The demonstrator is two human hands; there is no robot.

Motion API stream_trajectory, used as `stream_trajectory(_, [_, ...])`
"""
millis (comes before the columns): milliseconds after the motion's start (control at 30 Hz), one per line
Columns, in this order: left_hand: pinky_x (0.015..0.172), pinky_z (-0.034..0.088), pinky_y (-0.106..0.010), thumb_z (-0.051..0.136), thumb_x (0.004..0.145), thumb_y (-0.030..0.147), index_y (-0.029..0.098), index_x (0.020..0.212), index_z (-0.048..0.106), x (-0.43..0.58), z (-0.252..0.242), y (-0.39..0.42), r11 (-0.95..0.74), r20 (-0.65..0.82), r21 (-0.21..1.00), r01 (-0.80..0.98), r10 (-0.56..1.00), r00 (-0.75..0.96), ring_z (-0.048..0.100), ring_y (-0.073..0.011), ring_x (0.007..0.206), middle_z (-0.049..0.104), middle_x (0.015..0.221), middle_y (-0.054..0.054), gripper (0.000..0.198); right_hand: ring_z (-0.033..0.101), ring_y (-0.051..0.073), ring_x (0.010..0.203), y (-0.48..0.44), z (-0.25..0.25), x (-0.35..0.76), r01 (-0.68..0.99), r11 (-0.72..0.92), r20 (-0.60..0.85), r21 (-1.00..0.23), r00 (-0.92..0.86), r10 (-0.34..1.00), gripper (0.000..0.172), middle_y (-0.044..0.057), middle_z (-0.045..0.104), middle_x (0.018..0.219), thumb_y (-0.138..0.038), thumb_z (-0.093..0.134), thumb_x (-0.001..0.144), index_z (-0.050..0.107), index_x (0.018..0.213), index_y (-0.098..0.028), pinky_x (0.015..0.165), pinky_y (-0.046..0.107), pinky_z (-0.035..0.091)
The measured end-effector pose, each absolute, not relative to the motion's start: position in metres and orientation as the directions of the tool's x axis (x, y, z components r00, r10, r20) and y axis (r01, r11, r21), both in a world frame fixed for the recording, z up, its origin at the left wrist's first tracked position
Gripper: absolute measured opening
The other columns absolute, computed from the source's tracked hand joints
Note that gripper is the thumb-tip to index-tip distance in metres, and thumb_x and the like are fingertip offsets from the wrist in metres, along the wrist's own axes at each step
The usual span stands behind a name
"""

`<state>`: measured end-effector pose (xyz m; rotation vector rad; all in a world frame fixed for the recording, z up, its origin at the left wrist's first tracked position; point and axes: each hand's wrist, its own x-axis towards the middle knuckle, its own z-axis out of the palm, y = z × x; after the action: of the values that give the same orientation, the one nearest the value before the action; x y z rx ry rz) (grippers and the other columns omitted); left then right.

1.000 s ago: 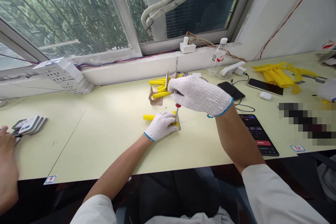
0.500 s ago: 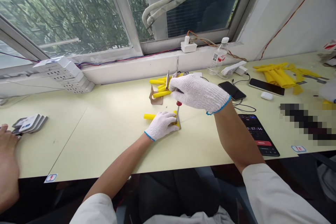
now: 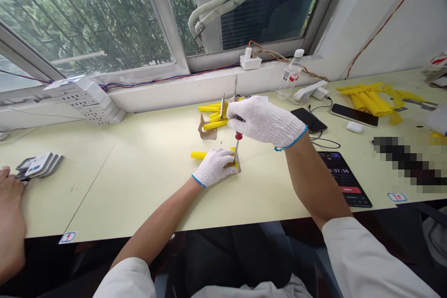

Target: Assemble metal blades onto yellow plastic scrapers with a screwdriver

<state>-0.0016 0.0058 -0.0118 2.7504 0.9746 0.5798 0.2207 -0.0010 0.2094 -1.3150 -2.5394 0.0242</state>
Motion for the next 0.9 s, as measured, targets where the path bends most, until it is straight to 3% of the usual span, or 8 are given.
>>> stream_trajectory(500, [0.097, 0.05, -0.047, 0.08, 0.1, 0.053, 0.025, 0.116, 0.076, -0.001, -0.012, 0.003, -0.737, 0.304, 0.304, 0.604, 0.676, 0.672, 0.073, -0.0301, 0.116, 0.08, 0.127, -0.007, 0.033, 0.063, 0.009, 0.085, 0.0, 0.214, 0.23, 0.794, 0.592, 0.254, -0.139, -0.549, 0.796, 0.02, 0.003, 0.068, 0.08, -0.018, 0.062, 0.102, 0.08, 0.106, -0.01, 0.087, 0.022, 0.051])
stream_trajectory(667, [0.105, 0.049, -0.051, 0.077, 0.102, 0.053, 0.026, 0.111, 0.076, 0.0, -0.014, 0.004, -0.745, 0.395, 0.283, 0.603, 0.664, 0.635, 0.07, -0.0306, 0.127, 0.08, 0.128, -0.007, 0.029, 0.067, 0.009, 0.098, -0.007, 0.22, 0.235, 0.796, 0.582, 0.28, -0.165, -0.528, 0.802, 0.029, 0.007, 0.075, 0.1, -0.025, 0.061, 0.106, 0.08, 0.112, -0.004, 0.097, 0.022, 0.049])
stream_trajectory(900, [0.101, 0.051, -0.048, 0.067, 0.109, 0.038, 0.026, 0.101, 0.077, -0.002, -0.016, 0.009, -0.732, 0.428, 0.278, 0.622, 0.674, 0.602, 0.072, -0.026, 0.116, 0.082, 0.116, -0.005, 0.018, 0.066, 0.006, 0.1, -0.015, 0.225, 0.24, 0.8, 0.568, 0.287, -0.193, -0.508, 0.812, 0.035, 0.003, 0.076, 0.11, -0.026, 0.051, 0.108, 0.079, 0.114, -0.005, 0.099, 0.024, 0.044])
